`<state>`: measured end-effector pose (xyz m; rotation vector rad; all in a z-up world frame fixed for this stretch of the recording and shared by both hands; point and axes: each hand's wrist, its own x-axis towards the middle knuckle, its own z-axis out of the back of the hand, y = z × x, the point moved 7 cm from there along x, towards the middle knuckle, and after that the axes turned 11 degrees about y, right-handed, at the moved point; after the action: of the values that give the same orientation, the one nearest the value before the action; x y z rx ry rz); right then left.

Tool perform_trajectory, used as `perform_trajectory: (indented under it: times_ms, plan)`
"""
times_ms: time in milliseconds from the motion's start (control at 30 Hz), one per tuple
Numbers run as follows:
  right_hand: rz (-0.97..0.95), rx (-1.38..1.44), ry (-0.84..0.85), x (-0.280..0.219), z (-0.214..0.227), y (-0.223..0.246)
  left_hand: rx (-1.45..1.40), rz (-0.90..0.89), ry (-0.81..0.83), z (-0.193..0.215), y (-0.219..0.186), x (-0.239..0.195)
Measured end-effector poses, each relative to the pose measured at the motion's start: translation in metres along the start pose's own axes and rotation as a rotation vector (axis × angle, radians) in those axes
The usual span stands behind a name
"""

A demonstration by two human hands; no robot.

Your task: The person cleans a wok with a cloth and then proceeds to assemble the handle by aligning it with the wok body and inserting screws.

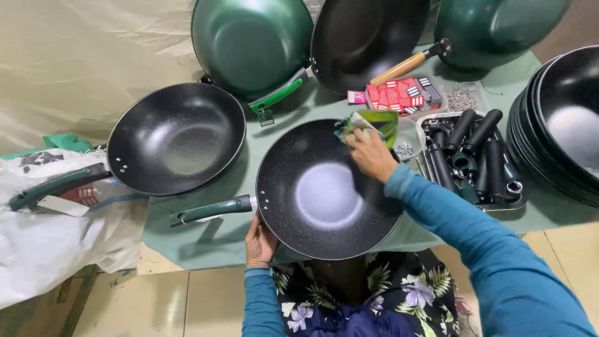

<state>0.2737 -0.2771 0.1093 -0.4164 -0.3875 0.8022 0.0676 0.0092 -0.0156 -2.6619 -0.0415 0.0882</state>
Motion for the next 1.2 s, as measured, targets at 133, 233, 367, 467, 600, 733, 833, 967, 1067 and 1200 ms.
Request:
perform_trajectory:
  times_ms: [133, 233, 367, 467, 600, 733, 833, 967, 1067, 1200]
  plan:
    - [-0.047, 0.151, 0.100, -0.059, -0.002, 0.027, 0.011, 0.016, 0.000, 0.001, 0.000, 0.000]
    - [0.023, 0.429, 0.282, -0.075, -0.003, 0.052, 0.013, 0.034, -0.020, 0.010, 0.001, 0.000]
    - [0.073, 0.525, 0.407, -0.051, 0.019, 0.039, 0.018, 0.040, 0.010, -0.006, -0.002, -0.002]
    - [-0.025, 0.536, 0.282, -0.016, -0.004, 0.022, 0.021, 0.032, 0.011, -0.004, 0.000, -0.003]
    - [0.013, 0.889, 0.286, 0.021, -0.024, 0.056, -0.001, 0.021, 0.031, 0.003, 0.000, 0.001]
    - [0.176, 0.984, 0.487, 0.011, 0.024, 0.106, 0.010, 0.030, 0.001, -0.004, 0.000, -0.002]
    - [0.392, 0.946, 0.741, -0.015, 0.060, 0.128, -0.002, 0.034, -0.009, 0.006, 0.000, 0.002]
    - [0.314, 0.903, 0.778, -0.017, 0.034, 0.101, -0.009, 0.044, -0.002, 0.011, 0.003, 0.001]
    - [0.176, 0.888, 0.631, 0.013, -0.031, 0.079, 0.011, 0.037, -0.030, 0.009, 0.002, -0.002]
    - [0.047, 0.816, 0.483, 0.041, -0.034, 0.083, 0.020, 0.035, -0.043, 0.006, 0.002, -0.002]
